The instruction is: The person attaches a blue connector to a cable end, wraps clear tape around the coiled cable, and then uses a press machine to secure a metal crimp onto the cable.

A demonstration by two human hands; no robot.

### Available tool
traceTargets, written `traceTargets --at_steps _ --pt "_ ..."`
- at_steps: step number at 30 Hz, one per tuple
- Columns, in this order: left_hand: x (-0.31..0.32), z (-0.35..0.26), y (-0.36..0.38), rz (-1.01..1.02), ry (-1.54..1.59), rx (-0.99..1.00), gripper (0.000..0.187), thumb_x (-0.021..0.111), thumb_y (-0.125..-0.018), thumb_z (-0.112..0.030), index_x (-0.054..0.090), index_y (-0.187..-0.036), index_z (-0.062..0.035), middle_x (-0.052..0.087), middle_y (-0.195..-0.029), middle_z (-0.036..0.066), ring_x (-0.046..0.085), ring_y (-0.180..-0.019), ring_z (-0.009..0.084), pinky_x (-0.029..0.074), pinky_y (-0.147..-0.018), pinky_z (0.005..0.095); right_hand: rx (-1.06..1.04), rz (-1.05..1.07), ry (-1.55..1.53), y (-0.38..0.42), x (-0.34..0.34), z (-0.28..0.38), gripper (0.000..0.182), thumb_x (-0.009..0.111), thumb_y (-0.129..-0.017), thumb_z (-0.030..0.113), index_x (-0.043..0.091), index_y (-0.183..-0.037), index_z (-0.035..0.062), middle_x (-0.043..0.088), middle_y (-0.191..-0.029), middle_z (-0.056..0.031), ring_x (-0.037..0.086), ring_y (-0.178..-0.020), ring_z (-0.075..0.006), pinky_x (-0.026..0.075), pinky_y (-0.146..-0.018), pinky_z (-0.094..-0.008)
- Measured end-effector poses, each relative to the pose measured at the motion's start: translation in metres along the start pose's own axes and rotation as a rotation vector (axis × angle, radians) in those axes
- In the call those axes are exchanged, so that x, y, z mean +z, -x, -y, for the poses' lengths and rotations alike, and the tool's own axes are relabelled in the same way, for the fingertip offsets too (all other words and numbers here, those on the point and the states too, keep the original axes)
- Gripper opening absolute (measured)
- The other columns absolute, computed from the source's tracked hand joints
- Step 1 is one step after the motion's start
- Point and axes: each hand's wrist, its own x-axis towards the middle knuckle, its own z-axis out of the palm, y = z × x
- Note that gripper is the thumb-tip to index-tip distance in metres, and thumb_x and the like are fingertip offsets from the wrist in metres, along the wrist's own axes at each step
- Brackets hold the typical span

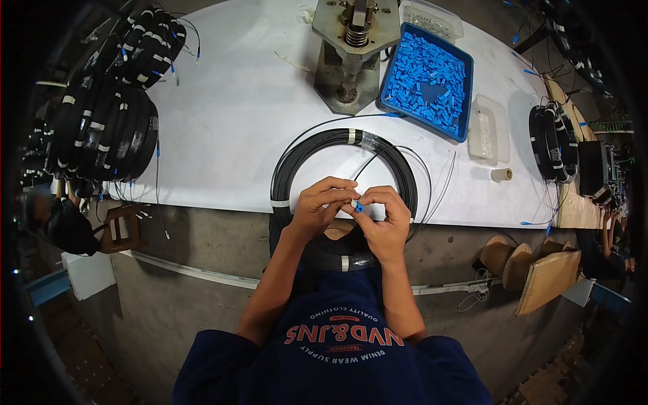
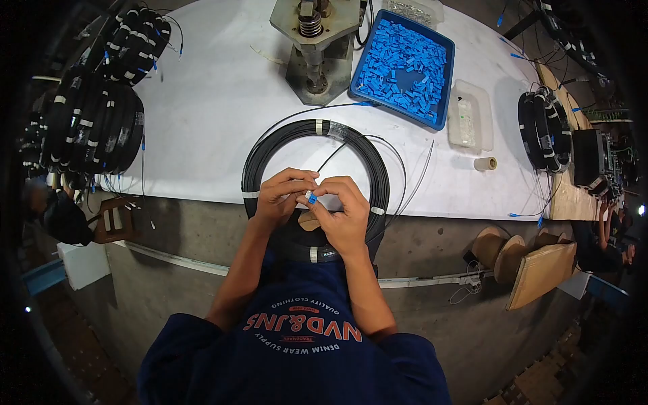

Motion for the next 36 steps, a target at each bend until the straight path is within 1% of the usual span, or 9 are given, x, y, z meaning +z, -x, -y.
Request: traceTargets --at_steps 7,17,19,23,25,28,32,34,36 --pt "-0.001 0.000 -0.001 0.007 -0.007 0.002 0.033 0.061 -0.078 0.018 0.073 -0.101 -0.0028 0.066 -0.110 0.013 0.069 -0.093 0.0208 0.058 -0.078 0.0278 0.009 -0.004 -0.019 -0.001 0.001 0.000 0.027 0.084 -0.069 0.000 0.063 -0.086 0.0003 0.064 -0.085 -0.0095 0.063 -0.077 -0.0177 0.049 -0.069 -0.0266" --pt "-0.001 0.000 0.000 0.009 -0.004 0.001 0.034 0.059 -0.077 0.019 0.073 -0.101 -0.0023 0.065 -0.111 0.014 0.069 -0.091 0.0206 0.058 -0.077 0.0275 0.006 -0.002 -0.014 -0.001 0.001 -0.001 0.027 0.084 -0.069 0.001 0.063 -0.086 0.0004 0.064 -0.084 -0.0093 0.063 -0.076 -0.0175 0.049 -0.069 -0.0264" --pt "-0.001 -0.003 0.001 0.020 -0.006 -0.047 0.029 0.062 -0.078 0.016 0.072 -0.099 -0.0021 0.066 -0.101 0.013 0.066 -0.105 0.0279 0.057 -0.086 0.0358 0.003 0.005 -0.009 0.000 0.001 -0.002 0.027 0.084 -0.068 0.001 0.063 -0.086 0.0004 0.064 -0.084 -0.0094 0.063 -0.076 -0.0177 0.049 -0.069 -0.0265" --pt "-0.001 -0.003 0.000 0.004 0.012 -0.035 0.029 0.062 -0.079 0.017 0.072 -0.098 -0.0021 0.066 -0.101 0.014 0.066 -0.104 0.0275 0.057 -0.085 0.0359 0.007 0.003 -0.014 0.000 0.001 0.000 0.027 0.084 -0.068 0.000 0.063 -0.086 0.0004 0.064 -0.084 -0.0094 0.063 -0.076 -0.0180 0.049 -0.069 -0.0269" --pt "-0.001 -0.002 0.000 -0.004 -0.014 -0.010 0.031 0.063 -0.079 0.015 0.073 -0.101 -0.0037 0.066 -0.109 0.013 0.069 -0.094 0.0208 0.058 -0.078 0.0284 -0.013 -0.007 -0.023 0.000 0.001 0.002 0.027 0.084 -0.068 0.000 0.063 -0.085 0.0009 0.064 -0.084 -0.0093 0.063 -0.076 -0.0183 0.050 -0.069 -0.0274" --pt "-0.003 -0.004 0.000 0.005 -0.080 -0.035 0.027 0.066 -0.081 0.012 0.073 -0.101 -0.0045 0.067 -0.108 0.012 0.068 -0.094 0.0212 0.058 -0.079 0.0290 -0.026 -0.014 -0.027 -0.001 0.000 0.007 0.027 0.083 -0.068 -0.001 0.063 -0.085 0.0014 0.065 -0.085 -0.0090 0.063 -0.077 -0.0187 0.050 -0.068 -0.0277" --pt "-0.002 -0.002 0.001 0.005 -0.079 -0.031 0.025 0.067 -0.082 0.010 0.073 -0.101 -0.0048 0.067 -0.107 0.011 0.068 -0.094 0.0219 0.057 -0.079 0.0296 -0.035 -0.008 -0.032 -0.003 0.002 0.011 0.028 0.083 -0.067 0.000 0.063 -0.086 0.0017 0.064 -0.085 -0.0088 0.063 -0.079 -0.0190 0.050 -0.069 -0.0283" --pt "-0.002 -0.003 0.001 0.006 -0.060 -0.047 0.025 0.067 -0.082 0.010 0.072 -0.102 -0.0041 0.067 -0.108 0.011 0.068 -0.094 0.0216 0.058 -0.079 0.0297 -0.028 0.004 -0.040 -0.001 0.003 0.006 0.028 0.084 -0.067 -0.003 0.063 -0.085 0.0018 0.063 -0.088 -0.0080 0.060 -0.081 -0.0159 0.047 -0.073 -0.0255" --pt "0.000 -0.005 0.000 0.001 -0.063 -0.041 0.026 0.067 -0.081 0.011 0.072 -0.102 -0.0038 0.067 -0.108 0.011 0.068 -0.094 0.0215 0.058 -0.078 0.0297 -0.029 -0.005 -0.033 0.001 0.005 0.002 0.028 0.083 -0.067 -0.003 0.063 -0.086 0.0020 0.062 -0.089 -0.0078 0.060 -0.081 -0.0160 0.047 -0.073 -0.0253"
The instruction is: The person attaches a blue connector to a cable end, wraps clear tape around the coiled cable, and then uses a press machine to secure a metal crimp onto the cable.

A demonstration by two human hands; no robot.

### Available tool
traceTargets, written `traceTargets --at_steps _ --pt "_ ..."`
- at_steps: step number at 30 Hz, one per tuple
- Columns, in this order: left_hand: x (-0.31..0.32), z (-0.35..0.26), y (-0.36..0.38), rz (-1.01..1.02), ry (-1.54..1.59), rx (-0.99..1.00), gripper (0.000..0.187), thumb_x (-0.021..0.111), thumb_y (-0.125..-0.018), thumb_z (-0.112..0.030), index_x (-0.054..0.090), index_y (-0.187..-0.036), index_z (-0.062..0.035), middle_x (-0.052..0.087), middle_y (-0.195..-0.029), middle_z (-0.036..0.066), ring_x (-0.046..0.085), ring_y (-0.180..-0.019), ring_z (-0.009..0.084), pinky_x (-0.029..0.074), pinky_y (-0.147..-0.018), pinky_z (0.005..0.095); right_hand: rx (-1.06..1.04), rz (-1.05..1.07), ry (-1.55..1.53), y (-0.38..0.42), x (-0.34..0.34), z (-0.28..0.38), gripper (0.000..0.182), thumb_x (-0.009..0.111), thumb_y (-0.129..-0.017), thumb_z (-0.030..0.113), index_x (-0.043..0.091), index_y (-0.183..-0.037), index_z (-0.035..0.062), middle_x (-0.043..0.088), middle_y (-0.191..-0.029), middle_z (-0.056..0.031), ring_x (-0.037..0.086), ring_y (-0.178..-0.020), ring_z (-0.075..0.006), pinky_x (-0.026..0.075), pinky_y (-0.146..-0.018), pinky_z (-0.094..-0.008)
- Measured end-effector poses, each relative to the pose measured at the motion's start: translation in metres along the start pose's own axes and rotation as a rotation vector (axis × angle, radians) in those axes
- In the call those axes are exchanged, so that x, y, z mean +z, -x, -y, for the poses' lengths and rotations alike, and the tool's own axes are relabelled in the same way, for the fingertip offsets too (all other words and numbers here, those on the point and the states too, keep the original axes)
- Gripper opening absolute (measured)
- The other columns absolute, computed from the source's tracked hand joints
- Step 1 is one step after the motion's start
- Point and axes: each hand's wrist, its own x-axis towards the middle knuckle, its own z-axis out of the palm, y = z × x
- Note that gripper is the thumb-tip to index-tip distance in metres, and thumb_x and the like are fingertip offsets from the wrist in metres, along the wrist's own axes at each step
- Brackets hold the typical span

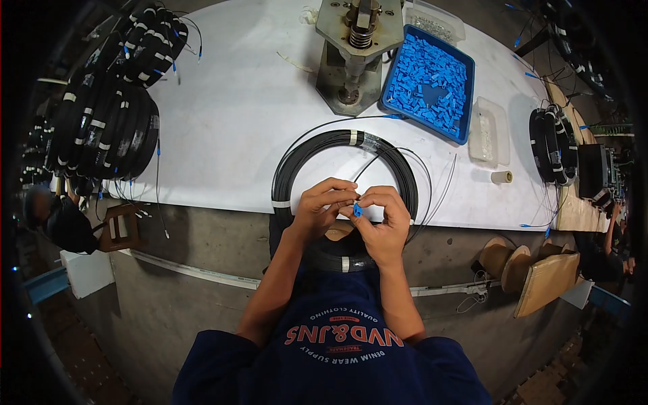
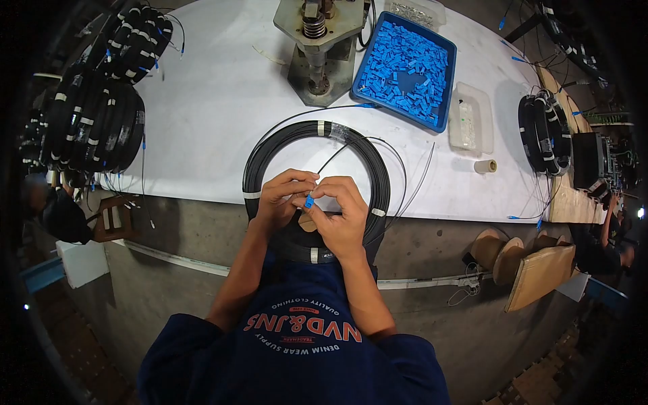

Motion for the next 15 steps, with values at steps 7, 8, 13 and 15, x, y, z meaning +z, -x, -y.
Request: traceTargets --at_steps 7,8,13,15 --pt "-0.0007 0.0000 0.0014 0.003 0.015 -0.009 0.031 0.066 -0.078 0.015 0.071 -0.102 -0.0023 0.067 -0.109 0.011 0.068 -0.093 0.0213 0.058 -0.076 0.0288 0.025 -0.028 0.018 -0.0002 0.0015 0.0009 0.026 0.082 -0.068 0.000 0.065 -0.087 0.0017 0.064 -0.090 -0.0101 0.063 -0.083 -0.0200 0.050 -0.073 -0.0287" --pt "-0.0004 0.0014 0.0020 0.003 0.015 -0.009 0.031 0.066 -0.078 0.015 0.071 -0.102 -0.0023 0.067 -0.109 0.011 0.068 -0.093 0.0213 0.058 -0.076 0.0288 0.024 -0.028 0.018 -0.0004 0.0015 0.0010 0.026 0.082 -0.068 0.000 0.065 -0.087 0.0017 0.064 -0.090 -0.0101 0.063 -0.083 -0.0200 0.050 -0.073 -0.0287" --pt "-0.0012 0.0028 0.0017 0.003 -0.006 0.029 0.033 0.064 -0.076 0.017 0.071 -0.103 -0.0019 0.066 -0.109 0.012 0.068 -0.091 0.0206 0.056 -0.074 0.0285 0.035 -0.025 0.055 -0.0028 0.0009 0.0053 0.026 0.083 -0.068 0.001 0.065 -0.087 0.0018 0.063 -0.090 -0.0101 0.063 -0.083 -0.0197 0.050 -0.073 -0.0289" --pt "-0.0006 0.0030 0.0016 -0.001 -0.001 0.031 0.033 0.064 -0.076 0.017 0.071 -0.103 -0.0019 0.066 -0.109 0.012 0.068 -0.091 0.0204 0.056 -0.074 0.0286 0.039 -0.026 0.050 -0.0026 0.0009 0.0049 0.027 0.083 -0.067 0.001 0.065 -0.087 0.0017 0.063 -0.090 -0.0101 0.063 -0.083 -0.0198 0.050 -0.073 -0.0290"
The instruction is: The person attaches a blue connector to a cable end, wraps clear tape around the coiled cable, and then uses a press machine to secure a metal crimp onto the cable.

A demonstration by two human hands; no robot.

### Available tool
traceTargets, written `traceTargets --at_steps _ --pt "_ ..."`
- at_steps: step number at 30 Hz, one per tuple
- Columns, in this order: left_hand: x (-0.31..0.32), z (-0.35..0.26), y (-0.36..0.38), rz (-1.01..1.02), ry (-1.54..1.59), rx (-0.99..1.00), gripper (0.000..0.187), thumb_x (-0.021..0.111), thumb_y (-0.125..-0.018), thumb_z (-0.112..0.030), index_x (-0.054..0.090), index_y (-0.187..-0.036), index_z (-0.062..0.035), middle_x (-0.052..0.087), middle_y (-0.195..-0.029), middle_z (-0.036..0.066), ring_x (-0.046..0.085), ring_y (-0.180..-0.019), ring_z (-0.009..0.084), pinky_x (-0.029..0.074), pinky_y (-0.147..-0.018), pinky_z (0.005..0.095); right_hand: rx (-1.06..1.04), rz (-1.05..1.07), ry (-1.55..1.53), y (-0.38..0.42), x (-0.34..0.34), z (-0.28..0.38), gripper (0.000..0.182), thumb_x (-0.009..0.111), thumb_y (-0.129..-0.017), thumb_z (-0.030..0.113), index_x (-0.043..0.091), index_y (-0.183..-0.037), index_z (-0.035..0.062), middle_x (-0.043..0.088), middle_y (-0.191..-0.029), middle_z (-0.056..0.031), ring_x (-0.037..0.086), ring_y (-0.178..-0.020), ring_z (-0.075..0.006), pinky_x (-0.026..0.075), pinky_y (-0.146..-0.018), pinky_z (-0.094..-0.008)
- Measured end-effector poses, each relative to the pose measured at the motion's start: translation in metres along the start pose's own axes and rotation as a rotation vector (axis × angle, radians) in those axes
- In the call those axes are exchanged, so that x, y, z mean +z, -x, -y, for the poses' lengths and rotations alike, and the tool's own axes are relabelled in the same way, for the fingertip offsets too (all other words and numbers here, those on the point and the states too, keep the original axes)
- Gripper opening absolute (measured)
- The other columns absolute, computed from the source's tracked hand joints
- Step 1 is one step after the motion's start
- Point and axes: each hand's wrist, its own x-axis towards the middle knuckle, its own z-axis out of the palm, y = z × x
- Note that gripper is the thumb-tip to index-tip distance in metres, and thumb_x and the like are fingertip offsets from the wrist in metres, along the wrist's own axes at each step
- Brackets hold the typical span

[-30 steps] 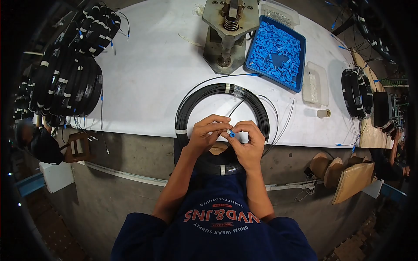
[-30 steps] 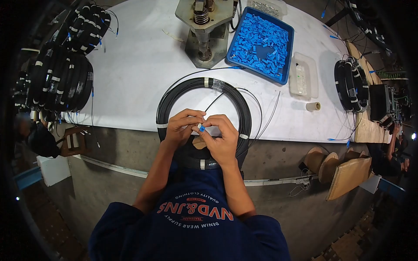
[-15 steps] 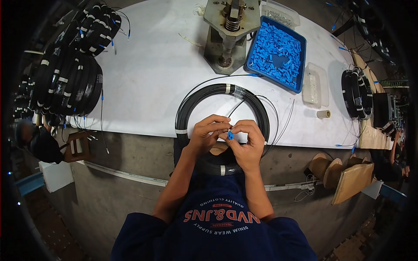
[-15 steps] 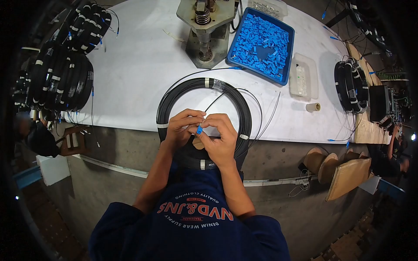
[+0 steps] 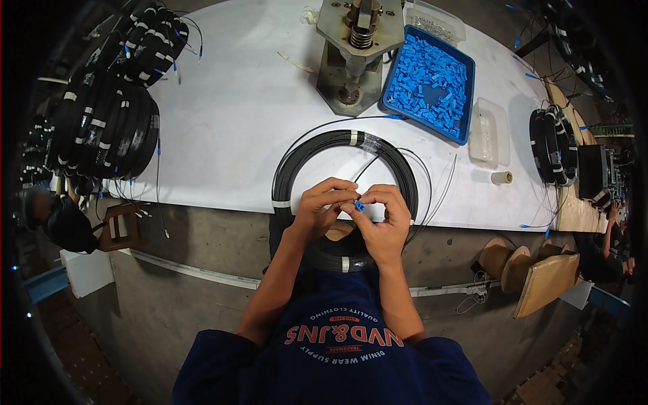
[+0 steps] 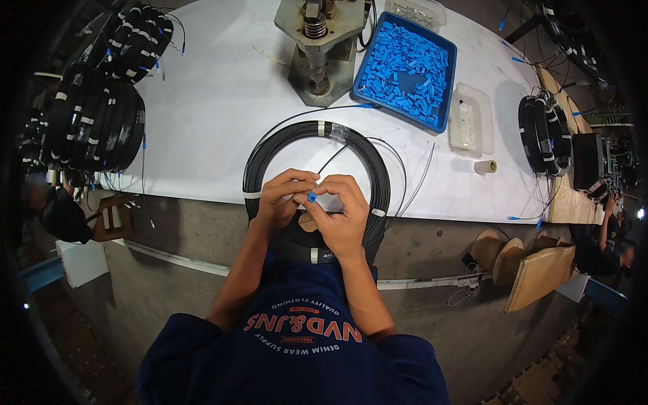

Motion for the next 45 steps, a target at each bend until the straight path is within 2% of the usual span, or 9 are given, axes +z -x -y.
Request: traceTargets --at_steps 11,17,19,25,29,31,35,37,45 --pt "0.001 -0.003 -0.003 -0.008 -0.005 0.014 0.029 0.065 -0.079 0.014 0.071 -0.102 -0.0023 0.067 -0.107 0.012 0.068 -0.091 0.0210 0.057 -0.076 0.0289 0.010 -0.001 0.002 -0.001 -0.001 0.001 0.033 0.087 -0.067 0.005 0.062 -0.088 0.0010 0.059 -0.090 -0.0064 0.055 -0.081 -0.0144 0.045 -0.073 -0.0266" --pt "0.000 -0.007 -0.004 -0.006 0.013 -0.044 0.024 0.066 -0.081 0.012 0.071 -0.100 -0.0027 0.068 -0.104 0.012 0.068 -0.093 0.0220 0.056 -0.078 0.0304 0.002 0.033 -0.067 0.000 -0.002 -0.006 0.038 0.085 -0.069 0.004 0.061 -0.099 0.0020 0.058 -0.096 -0.0082 0.054 -0.085 -0.0148 0.045 -0.077 -0.0273" --pt "-0.001 -0.012 -0.007 -0.039 0.019 -0.053 0.018 0.063 -0.085 0.010 0.070 -0.098 0.0003 0.068 -0.104 0.014 0.067 -0.097 0.0231 0.055 -0.083 0.0315 0.025 0.047 -0.084 0.000 -0.003 -0.009 0.039 0.081 -0.072 0.008 0.063 -0.105 0.0019 0.061 -0.100 -0.0129 0.059 -0.092 -0.0224 0.048 -0.079 -0.0326" --pt "-0.003 -0.024 -0.014 -0.207 0.231 -0.081 0.011 0.066 -0.088 0.002 0.071 -0.097 -0.0003 0.069 -0.100 0.013 0.066 -0.101 0.0241 0.052 -0.089 0.0341 -0.105 0.066 0.057 -0.005 0.004 -0.010 0.034 0.074 -0.077 0.005 0.061 -0.108 0.0018 0.063 -0.110 -0.0150 0.058 -0.110 -0.0323 0.046 -0.094 -0.0404" --pt "-0.010 -0.034 -0.017 -0.248 0.226 -0.099 0.010 0.066 -0.088 0.001 0.071 -0.097 0.0010 0.068 -0.101 0.012 0.062 -0.106 0.0237 0.049 -0.092 0.0351 -0.168 0.072 0.147 -0.012 0.010 -0.008 0.032 0.075 -0.078 0.007 0.062 -0.107 0.0025 0.065 -0.111 -0.0141 0.057 -0.116 -0.0344 0.045 -0.098 -0.0427" --pt "-0.009 -0.040 -0.017 -0.342 0.351 -0.180 0.009 0.066 -0.089 0.001 0.071 -0.096 0.0021 0.066 -0.102 0.010 0.058 -0.110 0.0224 0.046 -0.095 0.0337 -0.156 0.094 0.067 -0.016 0.014 -0.006 0.033 0.077 -0.078 0.008 0.062 -0.106 0.0026 0.068 -0.106 -0.0122 0.061 -0.112 -0.0330 0.047 -0.095 -0.0418" --pt "-0.012 -0.046 -0.020 -0.349 0.323 -0.121 0.008 0.066 -0.090 -0.001 0.071 -0.096 0.0018 0.064 -0.106 0.009 0.055 -0.114 0.0229 0.044 -0.097 0.0350 -0.167 0.080 -0.014 -0.025 0.019 0.000 0.031 0.079 -0.076 0.008 0.064 -0.103 0.0027 0.068 -0.100 -0.0113 0.065 -0.101 -0.0305 0.050 -0.089 -0.0397" --pt "-0.012 -0.048 -0.020 -0.355 0.362 -0.081 0.009 0.065 -0.091 -0.002 0.071 -0.097 0.0022 0.062 -0.109 0.009 0.053 -0.117 0.0239 0.042 -0.100 0.0368 -0.229 0.078 -0.018 -0.029 0.020 0.004 0.026 0.079 -0.076 0.006 0.066 -0.098 0.0027 0.068 -0.095 -0.0108 0.066 -0.090 -0.0281 0.053 -0.078 -0.0362" --pt "-0.007 -0.056 -0.019 -0.383 0.477 -0.127 0.011 0.064 -0.093 -0.003 0.070 -0.100 0.0019 0.061 -0.109 0.010 0.053 -0.115 0.0224 0.043 -0.100 0.0367 -0.111 0.065 -0.090 -0.024 0.022 0.021 0.016 0.075 -0.081 0.004 0.071 -0.095 0.0016 0.066 -0.090 -0.0095 0.060 -0.071 -0.0160 0.048 -0.062 -0.0274"
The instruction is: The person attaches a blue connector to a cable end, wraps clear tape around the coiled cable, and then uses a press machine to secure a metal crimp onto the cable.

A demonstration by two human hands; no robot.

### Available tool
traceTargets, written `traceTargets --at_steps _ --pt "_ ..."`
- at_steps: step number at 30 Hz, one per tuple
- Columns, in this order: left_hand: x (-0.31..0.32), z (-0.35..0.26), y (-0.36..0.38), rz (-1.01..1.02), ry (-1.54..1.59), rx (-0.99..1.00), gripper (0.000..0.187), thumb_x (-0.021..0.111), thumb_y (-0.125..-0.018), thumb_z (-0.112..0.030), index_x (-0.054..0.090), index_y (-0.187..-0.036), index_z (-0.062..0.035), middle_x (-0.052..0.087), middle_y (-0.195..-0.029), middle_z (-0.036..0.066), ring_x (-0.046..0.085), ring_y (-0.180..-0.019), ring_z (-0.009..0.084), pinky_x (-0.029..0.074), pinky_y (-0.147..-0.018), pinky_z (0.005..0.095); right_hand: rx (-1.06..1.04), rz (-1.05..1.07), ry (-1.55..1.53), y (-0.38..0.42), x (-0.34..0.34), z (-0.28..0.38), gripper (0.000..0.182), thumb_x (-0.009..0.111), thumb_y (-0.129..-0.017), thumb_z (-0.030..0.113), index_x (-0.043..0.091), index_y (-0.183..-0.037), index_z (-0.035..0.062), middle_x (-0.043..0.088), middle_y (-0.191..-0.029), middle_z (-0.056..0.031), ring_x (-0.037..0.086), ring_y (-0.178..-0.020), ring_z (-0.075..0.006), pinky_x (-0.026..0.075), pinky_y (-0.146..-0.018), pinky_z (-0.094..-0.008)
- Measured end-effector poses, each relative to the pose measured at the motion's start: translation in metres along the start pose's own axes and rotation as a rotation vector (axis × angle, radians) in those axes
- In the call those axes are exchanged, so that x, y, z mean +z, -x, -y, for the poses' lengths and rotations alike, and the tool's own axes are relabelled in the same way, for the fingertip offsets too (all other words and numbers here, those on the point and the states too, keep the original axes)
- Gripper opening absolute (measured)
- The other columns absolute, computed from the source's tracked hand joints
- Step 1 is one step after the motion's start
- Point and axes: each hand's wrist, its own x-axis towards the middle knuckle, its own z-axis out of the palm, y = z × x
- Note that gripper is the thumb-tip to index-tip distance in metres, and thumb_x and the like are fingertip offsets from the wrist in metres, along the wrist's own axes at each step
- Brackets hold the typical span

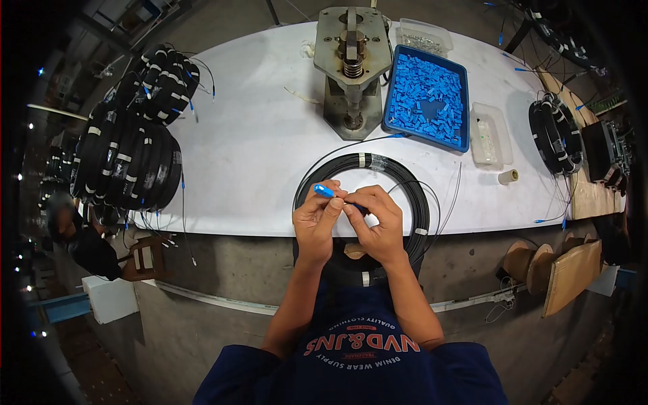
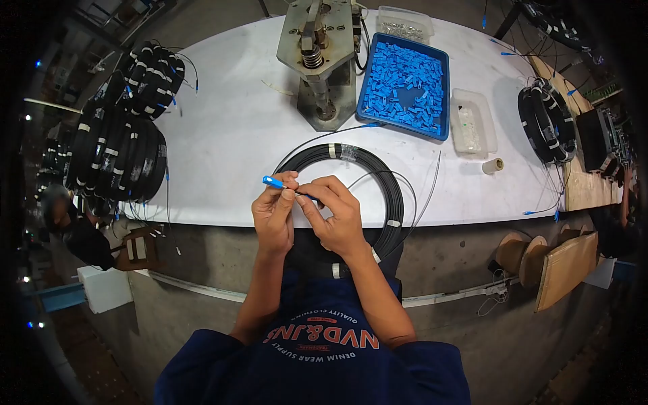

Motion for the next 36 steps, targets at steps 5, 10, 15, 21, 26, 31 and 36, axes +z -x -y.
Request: traceTargets --at_steps 5,10,15,21,26,31,36 --pt "0.004 -0.004 0.009 -0.004 0.148 -0.140 0.013 0.060 -0.095 -0.003 0.070 -0.103 -0.0005 0.065 -0.110 0.008 0.057 -0.107 0.0156 0.042 -0.098 0.0314 0.122 -0.004 -0.026 0.010 0.001 0.008 0.011 0.070 -0.085 0.004 0.071 -0.095 0.0017 0.065 -0.080 -0.0072 0.055 -0.067 -0.0127 0.042 -0.057 -0.0246" --pt "0.003 -0.018 0.016 0.044 0.042 -0.201 0.030 0.063 -0.093 -0.004 0.063 -0.122 0.0005 0.064 -0.116 0.010 0.057 -0.111 0.0162 0.044 -0.096 0.0302 0.155 -0.068 -0.143 0.025 0.000 0.010 0.012 0.067 -0.088 0.005 0.069 -0.099 -0.0002 0.062 -0.076 -0.0031 0.046 -0.063 -0.0073 0.037 -0.058 -0.0222" --pt "-0.004 -0.045 0.014 0.182 0.000 -0.098 0.055 0.065 -0.092 -0.010 0.046 -0.142 0.0011 0.059 -0.129 0.018 0.054 -0.119 0.0190 0.044 -0.095 0.0307 0.230 -0.075 -0.195 0.041 -0.003 0.015 0.013 0.065 -0.091 0.006 0.067 -0.102 -0.0011 0.059 -0.074 0.0004 0.043 -0.064 -0.0049 0.035 -0.058 -0.0212" --pt "-0.003 -0.058 0.014 0.197 -0.094 -0.069 0.036 0.063 -0.094 -0.007 0.060 -0.129 0.0002 0.068 -0.114 0.014 0.062 -0.103 0.0166 0.047 -0.089 0.0302 0.248 -0.025 -0.237 0.047 -0.006 0.023 0.014 0.062 -0.094 0.009 0.066 -0.103 -0.0008 0.054 -0.071 0.0036 0.042 -0.064 -0.0038 0.034 -0.056 -0.0214" --pt "0.000 -0.058 0.018 0.177 -0.077 -0.099 0.026 0.066 -0.092 -0.006 0.067 -0.117 0.0015 0.071 -0.106 0.012 0.064 -0.097 0.0148 0.048 -0.089 0.0295 0.238 -0.013 -0.256 0.051 -0.009 0.023 0.015 0.060 -0.095 0.010 0.066 -0.103 -0.0012 0.056 -0.073 0.0026 0.044 -0.065 -0.0046 0.036 -0.057 -0.0218" --pt "-0.003 -0.054 0.017 0.264 -0.192 -0.078 0.017 0.066 -0.092 -0.004 0.068 -0.108 0.0023 0.070 -0.101 0.010 0.064 -0.095 0.0151 0.050 -0.091 0.0305 0.201 -0.008 -0.191 0.053 -0.010 0.026 0.017 0.061 -0.096 0.014 0.065 -0.103 -0.0015 0.063 -0.079 -0.0013 0.050 -0.067 -0.0070 0.042 -0.062 -0.0223" --pt "0.005 -0.052 0.018 0.266 -0.248 0.001 0.018 0.071 -0.088 -0.008 0.070 -0.105 -0.0026 0.071 -0.101 0.005 0.057 -0.086 0.0103 0.042 -0.076 0.0251 0.135 -0.069 -0.146 0.051 -0.010 0.030 0.015 0.065 -0.095 0.012 0.066 -0.102 -0.0008 0.062 -0.078 -0.0018 0.050 -0.066 -0.0067 0.041 -0.060 -0.0220"
